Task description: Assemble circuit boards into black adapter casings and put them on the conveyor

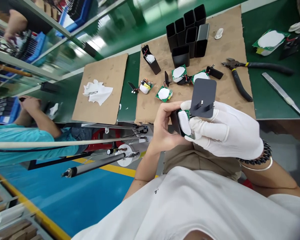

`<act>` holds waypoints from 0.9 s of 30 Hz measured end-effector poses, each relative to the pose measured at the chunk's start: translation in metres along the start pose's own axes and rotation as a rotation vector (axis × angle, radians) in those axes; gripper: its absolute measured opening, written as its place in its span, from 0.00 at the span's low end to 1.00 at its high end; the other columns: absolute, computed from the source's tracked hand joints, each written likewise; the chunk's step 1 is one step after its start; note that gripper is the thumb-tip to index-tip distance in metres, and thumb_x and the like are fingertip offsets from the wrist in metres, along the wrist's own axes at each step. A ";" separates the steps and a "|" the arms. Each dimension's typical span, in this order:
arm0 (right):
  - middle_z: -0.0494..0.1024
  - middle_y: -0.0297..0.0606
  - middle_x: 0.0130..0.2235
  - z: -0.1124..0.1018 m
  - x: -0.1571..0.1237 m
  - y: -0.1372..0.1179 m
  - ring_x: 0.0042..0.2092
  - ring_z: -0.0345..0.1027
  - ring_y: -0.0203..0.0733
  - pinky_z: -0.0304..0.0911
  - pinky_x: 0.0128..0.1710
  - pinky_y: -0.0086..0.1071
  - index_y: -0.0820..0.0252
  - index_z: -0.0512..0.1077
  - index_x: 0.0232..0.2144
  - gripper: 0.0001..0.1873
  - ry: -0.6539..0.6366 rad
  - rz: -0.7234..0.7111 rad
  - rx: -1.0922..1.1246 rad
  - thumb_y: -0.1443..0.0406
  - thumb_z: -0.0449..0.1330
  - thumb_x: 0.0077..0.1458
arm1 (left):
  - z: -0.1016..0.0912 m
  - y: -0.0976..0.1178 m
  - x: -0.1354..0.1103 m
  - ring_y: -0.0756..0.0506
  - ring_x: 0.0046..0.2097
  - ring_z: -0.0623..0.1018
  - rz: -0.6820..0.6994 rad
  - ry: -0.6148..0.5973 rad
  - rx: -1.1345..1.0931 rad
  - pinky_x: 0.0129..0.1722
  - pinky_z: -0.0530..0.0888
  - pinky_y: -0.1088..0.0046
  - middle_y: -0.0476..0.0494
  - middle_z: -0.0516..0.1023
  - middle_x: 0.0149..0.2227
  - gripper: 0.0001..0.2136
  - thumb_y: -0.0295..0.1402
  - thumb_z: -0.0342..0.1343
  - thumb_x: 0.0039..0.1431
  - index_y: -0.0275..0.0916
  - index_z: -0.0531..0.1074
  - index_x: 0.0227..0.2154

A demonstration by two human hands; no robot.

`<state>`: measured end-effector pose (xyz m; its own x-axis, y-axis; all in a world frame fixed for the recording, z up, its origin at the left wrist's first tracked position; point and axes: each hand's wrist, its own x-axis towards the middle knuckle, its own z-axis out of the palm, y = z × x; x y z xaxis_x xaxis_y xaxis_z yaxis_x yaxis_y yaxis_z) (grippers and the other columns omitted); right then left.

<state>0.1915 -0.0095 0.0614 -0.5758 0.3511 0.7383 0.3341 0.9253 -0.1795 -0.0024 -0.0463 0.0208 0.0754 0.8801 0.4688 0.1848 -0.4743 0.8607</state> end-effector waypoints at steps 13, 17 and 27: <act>0.78 0.43 0.58 -0.017 -0.003 0.005 0.50 0.80 0.54 0.78 0.44 0.45 0.53 0.78 0.36 0.04 -0.199 0.344 0.344 0.62 0.68 0.58 | 0.000 -0.013 -0.001 0.41 0.50 0.81 -0.375 -0.123 -0.256 0.50 0.78 0.65 0.45 0.79 0.45 0.37 0.49 0.81 0.36 0.44 0.67 0.45; 0.72 0.27 0.67 -0.037 -0.003 0.024 0.70 0.64 0.51 0.65 0.70 0.48 0.44 0.80 0.43 0.10 0.051 0.576 0.547 0.66 0.67 0.60 | -0.006 -0.021 0.000 0.36 0.53 0.82 -0.443 -0.384 -0.530 0.52 0.78 0.59 0.38 0.81 0.47 0.37 0.51 0.80 0.37 0.44 0.66 0.46; 0.86 0.29 0.48 -0.015 -0.006 0.043 0.52 0.83 0.50 0.82 0.54 0.44 0.49 0.82 0.40 0.08 -0.199 0.655 0.769 0.62 0.73 0.55 | -0.009 -0.007 0.005 0.38 0.50 0.83 -0.438 -0.351 -0.356 0.47 0.80 0.63 0.39 0.81 0.49 0.32 0.50 0.76 0.46 0.45 0.68 0.48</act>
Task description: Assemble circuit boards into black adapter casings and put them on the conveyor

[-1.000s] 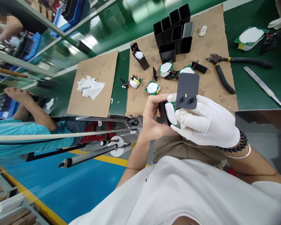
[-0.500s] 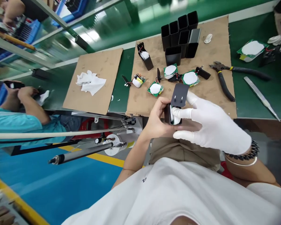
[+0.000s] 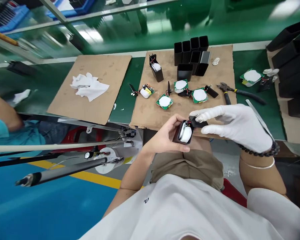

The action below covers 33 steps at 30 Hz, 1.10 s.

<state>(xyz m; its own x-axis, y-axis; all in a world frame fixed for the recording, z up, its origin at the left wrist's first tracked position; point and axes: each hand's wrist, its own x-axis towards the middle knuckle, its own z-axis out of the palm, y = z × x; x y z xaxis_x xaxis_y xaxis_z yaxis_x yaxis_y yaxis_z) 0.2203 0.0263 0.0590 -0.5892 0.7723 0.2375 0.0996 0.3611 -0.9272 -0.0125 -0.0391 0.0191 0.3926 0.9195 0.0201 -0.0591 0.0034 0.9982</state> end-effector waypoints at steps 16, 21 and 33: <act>0.87 0.35 0.46 0.063 -0.003 -0.024 0.43 0.85 0.48 0.83 0.45 0.37 0.53 0.83 0.46 0.12 0.500 -0.003 -0.696 0.66 0.67 0.60 | 0.034 -0.031 0.037 0.40 0.57 0.79 0.397 0.616 0.406 0.59 0.77 0.59 0.38 0.77 0.55 0.27 0.25 0.66 0.52 0.43 0.65 0.55; 0.87 0.38 0.47 0.067 0.000 -0.011 0.47 0.85 0.48 0.83 0.49 0.38 0.54 0.83 0.44 0.10 0.524 -0.034 -0.721 0.67 0.65 0.62 | 0.042 -0.043 0.047 0.40 0.57 0.80 0.416 0.639 0.350 0.57 0.78 0.60 0.39 0.79 0.54 0.27 0.25 0.66 0.53 0.43 0.65 0.55; 0.86 0.37 0.49 0.059 -0.001 0.004 0.46 0.85 0.47 0.82 0.46 0.36 0.52 0.80 0.50 0.19 0.530 -0.180 -0.836 0.69 0.69 0.55 | 0.001 -0.026 -0.008 0.39 0.66 0.76 0.313 0.595 0.550 0.67 0.74 0.58 0.35 0.76 0.63 0.30 0.29 0.69 0.59 0.42 0.65 0.63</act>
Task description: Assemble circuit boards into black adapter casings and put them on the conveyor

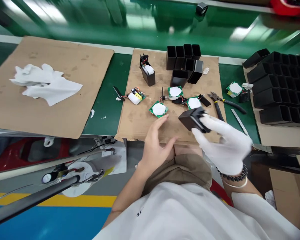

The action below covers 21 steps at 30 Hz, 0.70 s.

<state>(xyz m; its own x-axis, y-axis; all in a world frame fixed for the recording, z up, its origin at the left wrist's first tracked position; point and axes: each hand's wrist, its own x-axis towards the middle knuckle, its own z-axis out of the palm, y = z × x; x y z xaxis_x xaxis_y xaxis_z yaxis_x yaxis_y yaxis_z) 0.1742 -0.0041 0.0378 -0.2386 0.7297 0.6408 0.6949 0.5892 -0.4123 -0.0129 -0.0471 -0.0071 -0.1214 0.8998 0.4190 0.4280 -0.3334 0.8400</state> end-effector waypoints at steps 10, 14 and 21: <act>0.85 0.36 0.53 -0.016 0.005 -0.001 0.46 0.84 0.47 0.81 0.46 0.34 0.51 0.79 0.52 0.19 -0.154 -0.023 -0.001 0.67 0.67 0.58 | -0.020 -0.009 -0.015 0.43 0.53 0.84 -0.027 0.159 0.046 0.58 0.81 0.62 0.39 0.84 0.50 0.20 0.29 0.64 0.64 0.41 0.71 0.57; 0.85 0.36 0.51 -0.009 -0.006 -0.001 0.47 0.84 0.47 0.81 0.50 0.35 0.51 0.79 0.53 0.20 -0.160 0.057 0.028 0.67 0.66 0.59 | -0.010 -0.003 -0.011 0.42 0.56 0.82 0.006 0.126 -0.029 0.59 0.80 0.62 0.39 0.82 0.52 0.20 0.29 0.63 0.64 0.41 0.72 0.58; 0.80 0.34 0.59 0.012 -0.021 0.015 0.59 0.78 0.43 0.76 0.61 0.35 0.51 0.73 0.62 0.26 -0.276 0.071 0.293 0.70 0.61 0.63 | 0.020 0.007 0.017 0.38 0.67 0.73 0.094 -0.139 -0.064 0.67 0.74 0.58 0.34 0.73 0.65 0.28 0.38 0.65 0.64 0.43 0.67 0.65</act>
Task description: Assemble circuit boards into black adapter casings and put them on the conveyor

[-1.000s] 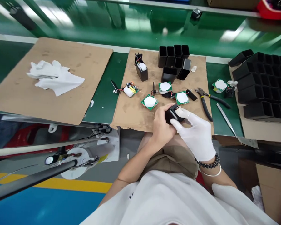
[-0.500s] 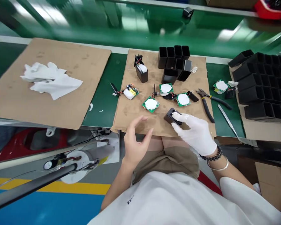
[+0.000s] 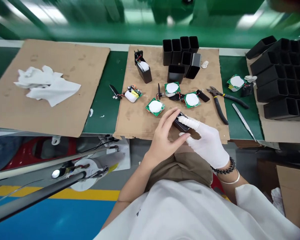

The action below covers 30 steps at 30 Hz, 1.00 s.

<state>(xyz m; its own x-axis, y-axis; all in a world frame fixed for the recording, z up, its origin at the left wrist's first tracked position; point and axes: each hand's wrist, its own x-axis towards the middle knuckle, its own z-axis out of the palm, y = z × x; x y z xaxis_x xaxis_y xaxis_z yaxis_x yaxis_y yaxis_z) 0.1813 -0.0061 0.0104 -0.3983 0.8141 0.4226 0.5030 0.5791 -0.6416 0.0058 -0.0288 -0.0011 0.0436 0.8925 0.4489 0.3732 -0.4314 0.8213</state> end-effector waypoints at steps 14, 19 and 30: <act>0.76 0.36 0.64 -0.019 0.008 0.013 0.63 0.75 0.47 0.72 0.65 0.40 0.52 0.70 0.65 0.31 -0.171 0.150 0.342 0.66 0.67 0.61 | 0.014 -0.004 0.012 0.42 0.63 0.76 -0.221 -0.077 -0.396 0.63 0.75 0.66 0.37 0.75 0.63 0.26 0.31 0.66 0.60 0.41 0.67 0.60; 0.75 0.36 0.65 -0.023 0.014 0.016 0.63 0.74 0.49 0.71 0.66 0.45 0.52 0.69 0.66 0.31 -0.200 0.162 0.353 0.64 0.66 0.61 | 0.011 0.000 0.022 0.42 0.59 0.78 -0.372 -0.067 -0.458 0.61 0.75 0.65 0.39 0.78 0.59 0.24 0.31 0.68 0.54 0.40 0.71 0.54; 0.71 0.41 0.67 -0.030 0.034 0.020 0.69 0.66 0.55 0.65 0.69 0.50 0.51 0.66 0.67 0.38 -0.263 0.023 0.164 0.59 0.70 0.57 | -0.018 0.000 0.043 0.37 0.67 0.73 -0.399 -0.351 -0.326 0.67 0.72 0.60 0.34 0.72 0.66 0.34 0.36 0.70 0.51 0.39 0.65 0.61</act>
<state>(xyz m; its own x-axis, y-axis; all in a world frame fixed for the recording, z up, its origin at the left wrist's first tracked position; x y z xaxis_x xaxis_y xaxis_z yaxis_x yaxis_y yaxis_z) 0.2007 0.0343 0.0315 -0.5841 0.7752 0.2405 0.3919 0.5288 -0.7528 -0.0094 0.0076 0.0246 0.2814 0.9595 -0.0119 0.1240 -0.0241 0.9920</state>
